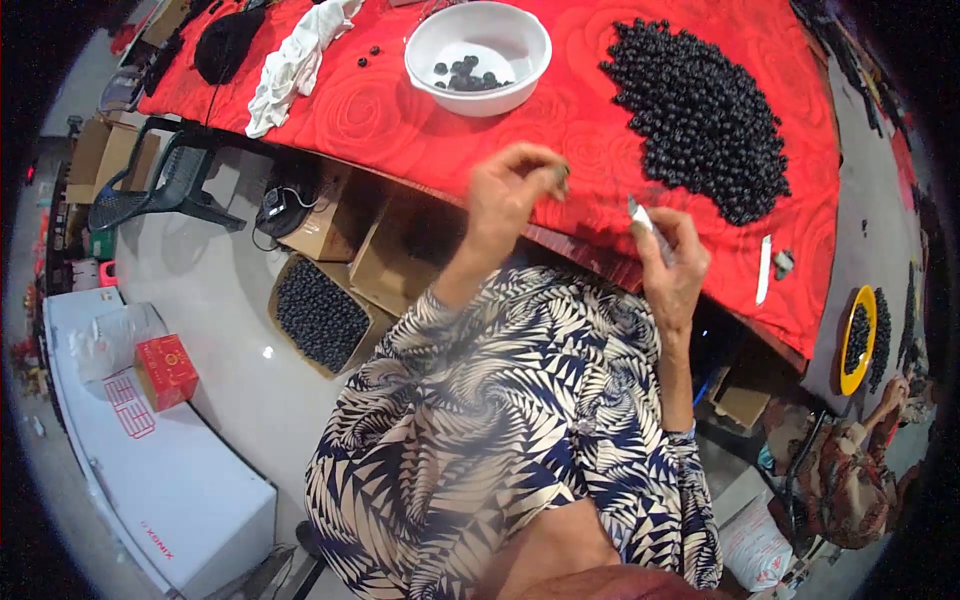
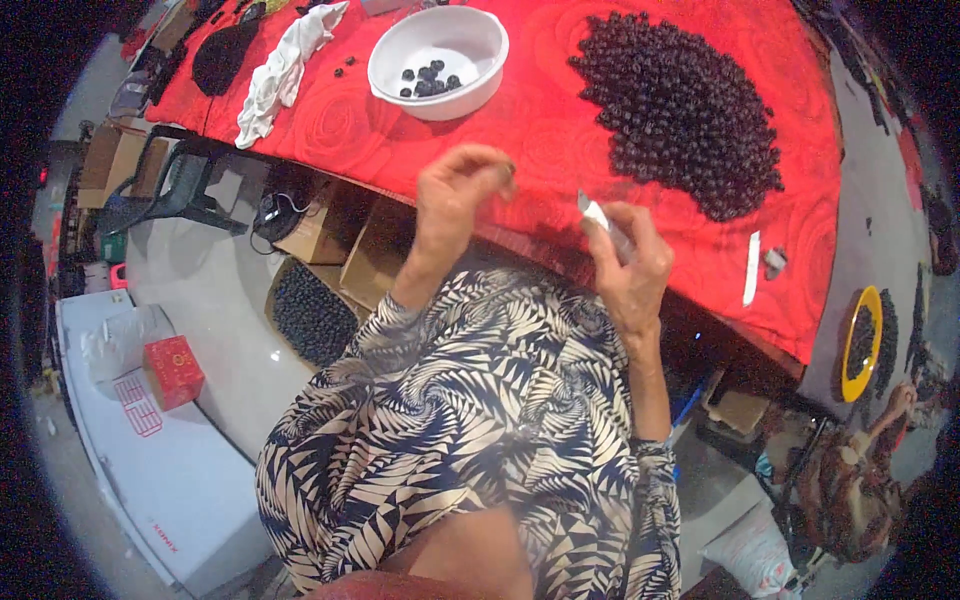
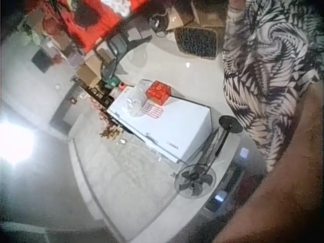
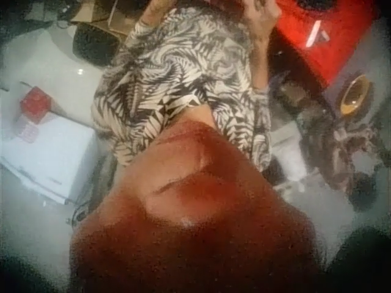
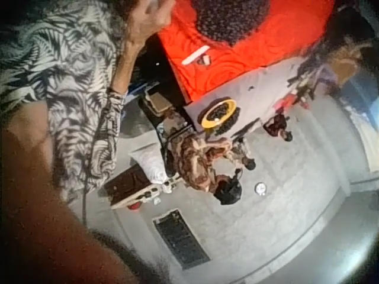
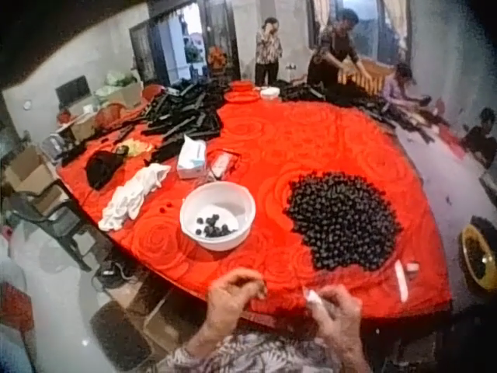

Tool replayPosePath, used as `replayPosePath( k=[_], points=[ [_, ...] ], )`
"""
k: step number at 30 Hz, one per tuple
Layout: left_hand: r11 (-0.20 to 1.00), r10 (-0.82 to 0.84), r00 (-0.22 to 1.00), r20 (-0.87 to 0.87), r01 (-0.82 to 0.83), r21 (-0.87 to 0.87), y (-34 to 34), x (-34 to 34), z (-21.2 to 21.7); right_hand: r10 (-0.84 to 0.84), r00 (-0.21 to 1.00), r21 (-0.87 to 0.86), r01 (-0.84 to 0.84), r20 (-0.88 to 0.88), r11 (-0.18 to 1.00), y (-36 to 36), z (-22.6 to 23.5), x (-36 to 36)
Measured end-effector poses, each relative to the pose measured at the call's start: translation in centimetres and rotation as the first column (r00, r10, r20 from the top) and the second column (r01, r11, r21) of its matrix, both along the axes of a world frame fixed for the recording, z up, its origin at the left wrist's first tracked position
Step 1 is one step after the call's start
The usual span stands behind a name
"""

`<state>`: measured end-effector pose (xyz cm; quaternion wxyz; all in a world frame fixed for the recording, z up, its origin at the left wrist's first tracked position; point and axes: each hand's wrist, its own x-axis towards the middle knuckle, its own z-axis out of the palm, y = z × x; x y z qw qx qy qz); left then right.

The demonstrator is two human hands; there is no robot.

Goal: Sorting, inspecting, and trimming small black berries at a table in a food processing area.

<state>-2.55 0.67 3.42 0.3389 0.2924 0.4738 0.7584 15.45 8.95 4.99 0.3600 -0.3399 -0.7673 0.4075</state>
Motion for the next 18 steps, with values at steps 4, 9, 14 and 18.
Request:
replayPosePath(
  k=[4,9,14,18],
  points=[
    [0.990,0.142,0.971,-0.190,-0.138,0.035,0.1,-3.3,2.1,-0.016,1.000,0.041,0.015,0.013,0.999,0.2,0.1,0.3],
    [0.940,0.341,0.823,-0.455,-0.314,0.135,1.5,-8.0,3.4,-0.039,0.998,0.011,0.040,-0.041,0.999,0.4,-0.1,0.7],
    [0.859,0.406,0.526,-0.747,-0.499,0.116,2.9,-11.5,3.6,-0.017,0.998,0.005,0.018,-0.067,1.000,0.3,0.0,0.7],
    [0.841,0.334,0.383,-0.861,-0.533,0.089,3.0,-12.4,3.2,-0.021,0.999,0.003,0.021,-0.047,1.000,0.2,-0.1,0.5]
  ],
)
